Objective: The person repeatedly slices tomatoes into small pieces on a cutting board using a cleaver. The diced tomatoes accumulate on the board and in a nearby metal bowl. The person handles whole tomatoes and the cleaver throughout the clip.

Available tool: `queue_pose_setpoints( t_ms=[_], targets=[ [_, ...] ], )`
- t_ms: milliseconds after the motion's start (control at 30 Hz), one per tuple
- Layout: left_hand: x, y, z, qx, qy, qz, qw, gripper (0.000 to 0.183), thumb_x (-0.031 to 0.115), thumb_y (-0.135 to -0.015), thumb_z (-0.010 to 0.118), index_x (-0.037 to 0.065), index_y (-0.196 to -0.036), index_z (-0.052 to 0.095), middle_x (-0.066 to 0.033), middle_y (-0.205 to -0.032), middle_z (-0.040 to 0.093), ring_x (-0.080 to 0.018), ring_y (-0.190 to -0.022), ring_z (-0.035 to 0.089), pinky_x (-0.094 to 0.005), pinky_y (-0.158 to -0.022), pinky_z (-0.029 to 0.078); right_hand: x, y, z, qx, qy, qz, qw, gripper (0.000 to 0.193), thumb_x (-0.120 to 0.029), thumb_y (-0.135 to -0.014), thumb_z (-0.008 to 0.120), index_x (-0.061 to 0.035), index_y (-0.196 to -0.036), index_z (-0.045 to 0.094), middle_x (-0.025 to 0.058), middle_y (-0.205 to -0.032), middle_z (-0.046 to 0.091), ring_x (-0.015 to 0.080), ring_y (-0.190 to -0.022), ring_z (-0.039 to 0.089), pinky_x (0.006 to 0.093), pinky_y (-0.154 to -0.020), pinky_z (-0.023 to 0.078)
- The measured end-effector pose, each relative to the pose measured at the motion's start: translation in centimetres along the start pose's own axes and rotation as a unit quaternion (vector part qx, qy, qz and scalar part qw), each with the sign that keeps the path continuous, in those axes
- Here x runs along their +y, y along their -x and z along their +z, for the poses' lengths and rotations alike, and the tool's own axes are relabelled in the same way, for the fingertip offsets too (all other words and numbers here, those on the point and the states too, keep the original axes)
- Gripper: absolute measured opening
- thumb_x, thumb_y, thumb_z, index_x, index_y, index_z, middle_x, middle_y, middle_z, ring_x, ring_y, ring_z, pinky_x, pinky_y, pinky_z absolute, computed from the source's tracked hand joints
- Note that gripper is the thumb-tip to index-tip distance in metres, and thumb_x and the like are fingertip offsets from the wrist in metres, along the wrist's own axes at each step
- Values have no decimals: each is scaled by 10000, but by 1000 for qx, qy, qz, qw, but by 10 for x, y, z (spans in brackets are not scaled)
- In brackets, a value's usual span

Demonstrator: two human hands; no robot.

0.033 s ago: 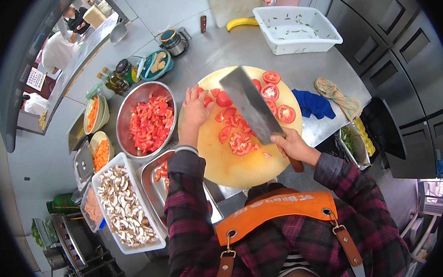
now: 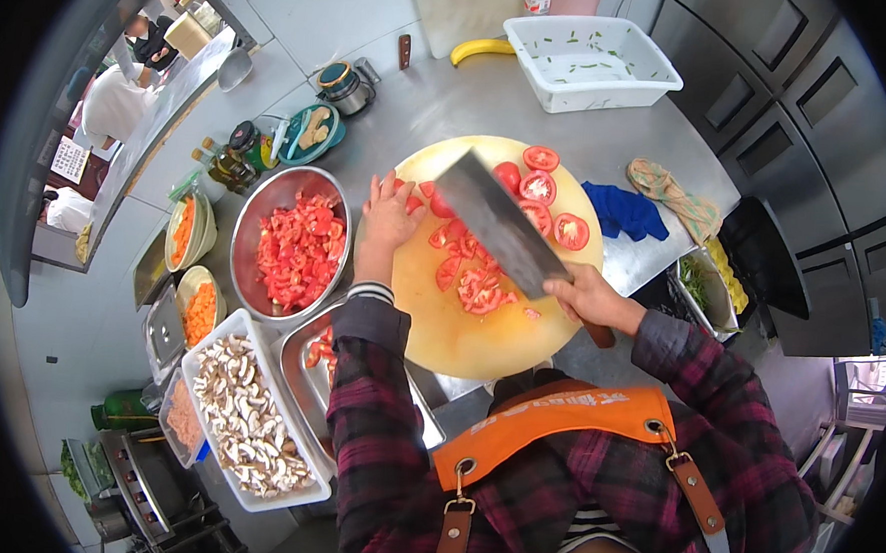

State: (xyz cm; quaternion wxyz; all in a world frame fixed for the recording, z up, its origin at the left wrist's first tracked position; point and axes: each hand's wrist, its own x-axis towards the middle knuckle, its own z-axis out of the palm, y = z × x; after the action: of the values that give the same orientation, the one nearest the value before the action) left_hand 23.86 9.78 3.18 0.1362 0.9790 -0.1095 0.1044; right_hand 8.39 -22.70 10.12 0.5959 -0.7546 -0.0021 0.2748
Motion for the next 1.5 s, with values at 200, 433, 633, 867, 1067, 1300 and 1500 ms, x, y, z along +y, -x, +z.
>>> queue_pose_setpoints(
  t_ms=[200,433,633,867,1067,1300,1500],
  targets=[
    [-22,7,10,-37,45,30,998,499,408,-744,733,137,-1156,655,-153,-1411,421,-391,-1265,386,-533,-1005,386,1,3,-32,-262,284,-2,923,295,-212,-942,576,18,-1125,599,117,-660,580,228,-584,602,358,-552,470],
    [5,104,8,48,19,-15,999,464,410,-797,709,139,-1169,653,-153,-1366,442,-391,-1226,407,-524,-987,382,3,-44,-43,-248,375,-71,890,364,-252,-880,614,-29,-1167,618,163,-860,660,294,-809,645,392,-740,501],
    [39,142,12,82,-9,-156,984,470,442,-859,628,155,-1230,610,-144,-1400,421,-402,-1227,403,-575,-967,375,-6,-61,-64,-201,264,71,941,393,-221,-913,619,-2,-1236,567,18,-647,467,125,-537,484,281,-488,407],
    [74,165,1,39,-36,-200,978,569,466,-808,671,154,-1271,561,-153,-1424,377,-407,-1220,389,-573,-953,378,-16,-53,-72,-203,275,65,938,314,-215,-923,604,17,-1134,580,29,-646,489,115,-527,496,279,-448,382],
    [110,179,3,30,47,-154,986,576,349,-796,724,126,-1297,547,-211,-1437,333,-438,-1249,350,-565,-993,351,-26,-38,-38,-155,362,-69,917,299,-214,-923,566,-1,-1132,585,128,-771,600,236,-626,609,359,-537,479],
    [105,186,-1,136,153,-107,973,534,192,-739,777,42,-1203,559,-240,-1258,431,-418,-1151,419,-506,-958,387,-78,-19,6,-175,573,-146,787,273,-107,-878,498,1,-1111,591,223,-903,662,371,-832,659,446,-692,516],
    [107,181,1,118,142,-108,977,409,149,-729,772,37,-1092,620,-209,-1145,477,-379,-1102,447,-469,-942,405,-59,-46,37,-178,542,-203,796,216,-76,-858,501,15,-1033,590,226,-859,663,383,-820,665,475,-674,512]
  ],
)
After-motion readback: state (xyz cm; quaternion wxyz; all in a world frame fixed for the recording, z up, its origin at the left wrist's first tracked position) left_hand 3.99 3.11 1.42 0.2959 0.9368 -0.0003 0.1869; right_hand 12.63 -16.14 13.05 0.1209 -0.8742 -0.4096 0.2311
